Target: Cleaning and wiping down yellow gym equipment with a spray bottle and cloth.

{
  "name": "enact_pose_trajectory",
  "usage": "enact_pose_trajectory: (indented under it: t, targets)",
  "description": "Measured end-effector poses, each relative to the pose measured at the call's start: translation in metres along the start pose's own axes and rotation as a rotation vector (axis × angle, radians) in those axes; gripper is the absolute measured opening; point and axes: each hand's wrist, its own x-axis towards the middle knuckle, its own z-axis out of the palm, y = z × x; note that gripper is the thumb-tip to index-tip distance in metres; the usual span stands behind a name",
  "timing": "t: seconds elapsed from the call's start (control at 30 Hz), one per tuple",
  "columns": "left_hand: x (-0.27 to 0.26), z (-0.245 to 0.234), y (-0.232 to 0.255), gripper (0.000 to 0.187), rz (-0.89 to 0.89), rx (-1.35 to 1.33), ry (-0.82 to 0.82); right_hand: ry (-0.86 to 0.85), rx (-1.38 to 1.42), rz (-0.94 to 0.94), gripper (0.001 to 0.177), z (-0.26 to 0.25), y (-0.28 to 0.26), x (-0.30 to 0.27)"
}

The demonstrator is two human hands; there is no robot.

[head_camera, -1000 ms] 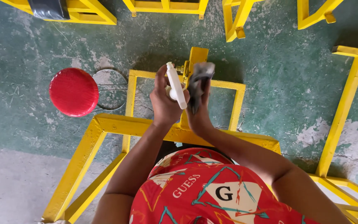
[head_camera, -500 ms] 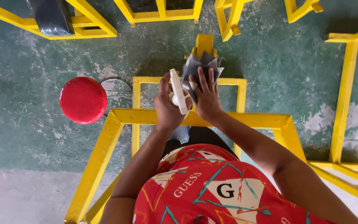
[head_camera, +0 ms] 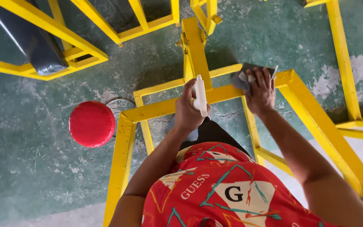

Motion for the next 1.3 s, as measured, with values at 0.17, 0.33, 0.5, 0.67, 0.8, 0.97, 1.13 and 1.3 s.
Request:
enact_pose_trajectory:
  t: [0.17,0.33,0.5,0.67,0.8,0.97,1.13,1.3]
  targets:
    - [-0.023,0.003,-0.016,0.074,0.086,0.014,-0.041,0.148,-0.176,0.093,0.066,0.03,-0.081,-0.009]
    - [-0.035,0.004,-0.006,0.076,0.081,-0.04,-0.162,0.05,-0.051,-0.081,0.07,0.005,-0.092,-0.002]
    - [-0.041,0.009,-0.002,0.075,0.101,0.01,-0.151,-0.19,-0.139,0.137,0.043,0.003,0.023,0.038]
    - [-0.04,0.018,-0.004,0.079,-0.013,0.102,-0.113,-0.571,-0.109,0.339,0.068,0.001,0.026,0.089]
    - [-0.035,0.035,-0.018,0.08,-0.073,0.147,-0.027,-0.784,0.085,0.165,0.068,0.051,-0.014,0.113]
    - [-0.029,0.06,-0.014,0.081,-0.118,0.066,-0.037,-0.515,0.188,-0.091,0.052,0.03,-0.027,0.076]
    - [-0.017,0.095,-0.004,0.076,-0.096,0.035,-0.13,-0.08,0.335,-0.433,0.036,0.004,0.057,0.06]
    - [-0.007,0.132,0.006,0.079,-0.025,-0.066,-0.251,-0.481,0.078,-0.004,0.049,-0.042,0.15,0.057]
